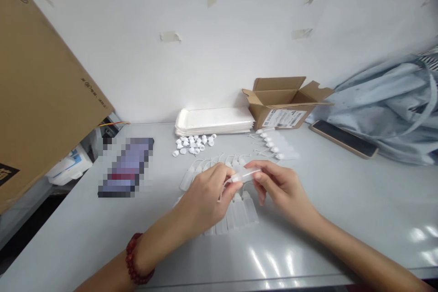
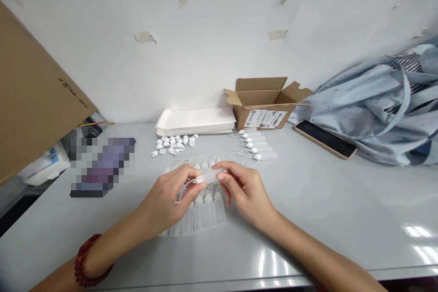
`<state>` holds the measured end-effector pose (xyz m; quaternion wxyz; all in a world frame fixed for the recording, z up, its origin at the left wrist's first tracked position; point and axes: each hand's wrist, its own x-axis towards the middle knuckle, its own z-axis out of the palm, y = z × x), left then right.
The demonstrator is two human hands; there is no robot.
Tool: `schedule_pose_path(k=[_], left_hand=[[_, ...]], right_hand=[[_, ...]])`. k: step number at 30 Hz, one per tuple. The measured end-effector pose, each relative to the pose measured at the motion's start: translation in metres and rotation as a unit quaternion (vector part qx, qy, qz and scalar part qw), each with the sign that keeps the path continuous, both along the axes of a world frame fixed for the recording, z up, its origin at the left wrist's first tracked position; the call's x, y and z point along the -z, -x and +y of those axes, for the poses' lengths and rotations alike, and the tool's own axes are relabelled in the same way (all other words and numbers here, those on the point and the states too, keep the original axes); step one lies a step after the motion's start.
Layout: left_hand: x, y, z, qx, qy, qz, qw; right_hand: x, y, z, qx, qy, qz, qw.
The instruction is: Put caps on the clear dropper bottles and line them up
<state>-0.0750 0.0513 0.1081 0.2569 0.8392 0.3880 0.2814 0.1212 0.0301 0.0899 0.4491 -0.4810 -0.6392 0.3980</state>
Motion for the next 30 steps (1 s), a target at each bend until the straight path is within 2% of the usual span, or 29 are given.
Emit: schedule_pose_path(k=[5,8,14,18,24,30], left_hand=[[-0.009,-0.002,-0.001,-0.011,0.157,-0.024,0.987],[-0.011,-0.004,-0.001,-0.013,0.164,-0.033,0.986],[-0.003,-0.006,-0.003,-0.01,0.096,-0.037,0.995],[0.004,-0.006,-0.003,0.006,-0.007,-0.029,1.0],[0.009,-0.005,-0.002,0.032,-0.139,-0.033,0.989],[0.011,-0.001,0.004,0.069,-0.173,0.0,0.982]], right_hand=[[-0.001,0.0,0.001,0.006,-0.004,0.028,1.0],[0.0,0.0,0.002,0.008,-0.005,0.021,1.0],[0.001,0.0,0.002,-0.006,0.017,-0.011,1.0],[-0.004,-0.001,0.002,-0.02,0.048,0.004,0.999],[-0.012,-0.004,0.002,-0.037,0.076,0.031,0.996],[-0.009,-0.004,0.003,-0.044,0.122,0.069,0.989]])
